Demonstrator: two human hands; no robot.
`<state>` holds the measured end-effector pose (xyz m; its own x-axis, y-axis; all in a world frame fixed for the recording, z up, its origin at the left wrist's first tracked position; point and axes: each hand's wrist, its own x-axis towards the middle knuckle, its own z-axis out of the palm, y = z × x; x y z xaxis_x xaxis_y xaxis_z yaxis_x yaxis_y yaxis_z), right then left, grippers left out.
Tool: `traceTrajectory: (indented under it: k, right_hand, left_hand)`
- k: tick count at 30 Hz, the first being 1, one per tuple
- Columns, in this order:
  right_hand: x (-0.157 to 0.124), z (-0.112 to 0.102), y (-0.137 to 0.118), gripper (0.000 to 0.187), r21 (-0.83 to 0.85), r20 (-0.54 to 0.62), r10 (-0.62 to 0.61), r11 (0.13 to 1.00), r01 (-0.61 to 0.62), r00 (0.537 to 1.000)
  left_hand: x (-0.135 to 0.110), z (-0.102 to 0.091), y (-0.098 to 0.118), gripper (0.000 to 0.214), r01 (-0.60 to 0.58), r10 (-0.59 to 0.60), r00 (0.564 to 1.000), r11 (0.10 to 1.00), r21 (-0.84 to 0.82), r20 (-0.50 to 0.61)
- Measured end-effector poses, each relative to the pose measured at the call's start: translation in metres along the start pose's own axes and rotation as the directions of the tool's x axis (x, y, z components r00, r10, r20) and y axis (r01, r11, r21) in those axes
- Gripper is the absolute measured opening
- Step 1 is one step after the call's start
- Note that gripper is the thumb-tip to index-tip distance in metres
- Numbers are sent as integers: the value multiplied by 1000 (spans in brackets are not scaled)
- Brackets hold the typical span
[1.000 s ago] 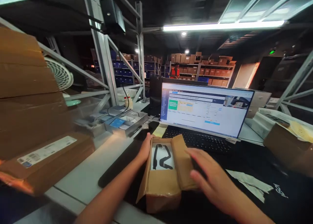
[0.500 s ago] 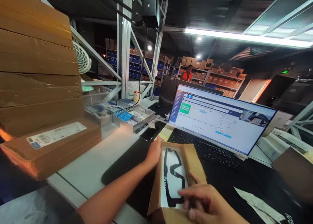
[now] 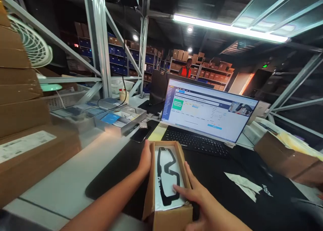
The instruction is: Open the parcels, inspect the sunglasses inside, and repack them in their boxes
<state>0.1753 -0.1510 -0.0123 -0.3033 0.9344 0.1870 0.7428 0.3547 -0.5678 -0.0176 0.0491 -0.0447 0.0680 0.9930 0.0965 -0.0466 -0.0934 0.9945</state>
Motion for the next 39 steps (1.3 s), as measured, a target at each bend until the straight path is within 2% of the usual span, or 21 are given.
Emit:
traceTrajectory:
  k: [5, 7, 9, 10, 12, 14, 16, 18, 22, 25, 27, 29, 31, 32, 33, 34, 35, 36, 37, 38, 39]
  right_hand:
    - [3, 21, 6, 93, -18, -44, -18, 1000, 18, 999]
    - [-2, 17, 4, 99, 31, -63, -12, 999, 14, 998]
    - [-14, 3, -1, 113, 114, -66, 37, 993, -30, 997]
    - [-22, -8, -4, 119, 153, -46, 82, 985, -75, 996]
    - [-36, -30, -7, 127, 212, 64, 164, 962, -174, 984]
    - [-45, -48, -8, 131, 304, 219, 173, 923, -235, 960]
    - [-46, -55, -8, 134, 443, 286, 150, 855, -270, 946]
    - [-41, -50, -10, 135, 536, 240, 212, 785, -312, 947]
    - [-32, -26, -13, 149, 566, 129, 398, 723, -397, 908]
    - [-34, -13, -7, 149, 695, 54, 425, 634, -339, 904]
    - [-38, -8, 1, 151, 794, -11, 418, 556, -246, 908]
    - [-41, -5, 10, 150, 863, -85, 417, 485, -143, 905]
    - [-44, -3, 15, 147, 895, -172, 429, 444, -41, 887]
    - [-44, -3, 17, 143, 899, -212, 434, 437, 1, 876]
    - [-44, -2, 17, 141, 899, -244, 432, 436, 36, 868]
    - [-43, -2, 17, 139, 897, -266, 420, 437, 64, 868]
    - [-42, -1, 18, 137, 893, -277, 392, 442, 84, 877]
    - [-41, -1, 18, 136, 886, -283, 353, 452, 102, 892]
    - [-39, 0, 20, 136, 876, -277, 301, 469, 112, 913]
    - [-37, 1, 23, 135, 862, -261, 244, 494, 112, 934]
    - [-36, 2, 27, 132, 841, -234, 193, 531, 99, 953]
  left_hand:
    - [-7, -2, 6, 78, -2, 11, 997, 994, 113, -80]
    - [-13, -2, 18, 72, -44, 64, 993, 982, 183, -103]
    - [-23, 0, 33, 64, -128, 157, 983, 958, 258, -93]
    - [-29, 3, 43, 58, -181, 211, 975, 937, 300, -72]
    - [-41, 10, 62, 42, -289, 315, 949, 875, 388, -3]
    - [-53, 20, 80, 28, -379, 393, 917, 800, 466, 72]
    - [-65, 32, 95, 21, -439, 446, 887, 733, 519, 121]
    - [-77, 45, 105, 20, -495, 503, 848, 639, 590, 167]
    - [-96, 65, 115, 19, -573, 581, 763, 405, 712, 284]
    - [-100, 66, 116, 32, -618, 569, 741, 372, 692, 356]
    - [-97, 59, 112, 51, -655, 564, 726, 395, 644, 393]
    - [-91, 46, 104, 69, -653, 566, 740, 478, 587, 363]
    - [-84, 32, 94, 84, -586, 492, 810, 662, 467, 318]
    - [-82, 27, 89, 93, -511, 394, 850, 780, 361, 350]
    - [-81, 23, 86, 102, -404, 276, 860, 882, 242, 429]
    - [-81, 20, 84, 111, -276, 163, 825, 952, 134, 540]
    - [-82, 18, 85, 116, -157, 83, 759, 986, 57, 646]
    - [-83, 17, 88, 118, -72, 42, 693, 997, 12, 720]
    - [-85, 16, 93, 118, -35, 30, 649, 999, -9, 760]
    - [-86, 16, 99, 115, -44, 39, 635, 999, -14, 772]
    - [-86, 15, 107, 111, -89, 56, 640, 996, 2, 766]
